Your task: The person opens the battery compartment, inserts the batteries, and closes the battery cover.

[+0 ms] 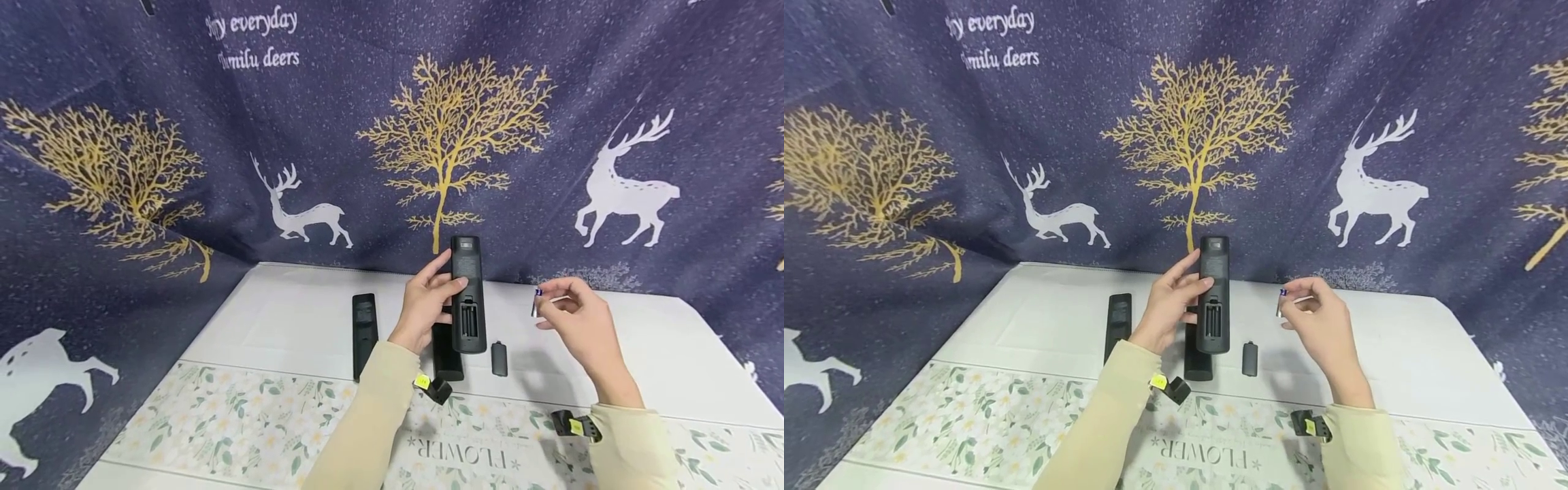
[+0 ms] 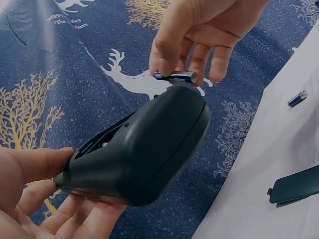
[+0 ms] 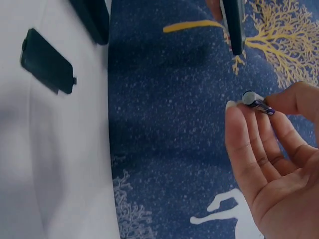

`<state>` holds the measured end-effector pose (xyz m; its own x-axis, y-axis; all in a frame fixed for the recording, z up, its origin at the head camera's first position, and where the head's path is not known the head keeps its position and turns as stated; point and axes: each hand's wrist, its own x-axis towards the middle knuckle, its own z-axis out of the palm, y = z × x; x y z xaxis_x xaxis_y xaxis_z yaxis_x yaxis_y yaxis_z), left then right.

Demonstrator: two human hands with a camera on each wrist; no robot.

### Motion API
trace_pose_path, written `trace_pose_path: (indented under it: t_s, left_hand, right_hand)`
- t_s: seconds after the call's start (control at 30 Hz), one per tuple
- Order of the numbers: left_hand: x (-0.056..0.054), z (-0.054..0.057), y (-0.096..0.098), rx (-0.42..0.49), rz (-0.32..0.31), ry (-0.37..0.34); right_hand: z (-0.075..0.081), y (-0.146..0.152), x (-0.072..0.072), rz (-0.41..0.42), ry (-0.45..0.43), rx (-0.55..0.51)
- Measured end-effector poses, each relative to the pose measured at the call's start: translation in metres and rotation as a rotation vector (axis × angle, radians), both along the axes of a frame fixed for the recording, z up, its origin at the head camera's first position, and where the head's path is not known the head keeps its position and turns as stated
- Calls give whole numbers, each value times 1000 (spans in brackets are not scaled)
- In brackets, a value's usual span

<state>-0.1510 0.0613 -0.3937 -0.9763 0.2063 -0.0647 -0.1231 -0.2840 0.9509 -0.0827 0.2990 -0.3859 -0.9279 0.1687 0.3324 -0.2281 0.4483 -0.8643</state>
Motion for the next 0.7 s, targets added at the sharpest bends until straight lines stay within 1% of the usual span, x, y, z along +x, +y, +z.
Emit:
trace_pose_path:
  t_s: [0.23,0.37,0.47,0.7]
  left_hand:
    - [-1,0,-1,-2,1,-6]
    - [-1,-1,-2,-9,3,-10]
    - [-1,0,-1,-7,-1,-8]
    - [0,2,1,-9,-4,-3]
  right_hand:
    - [2,-14,0,38,44,-33]
    - [1,-22,-1,65,75,-75]
    - [2,-25,-1,86,81,-97]
    - [6,-31,1,112,97,-93]
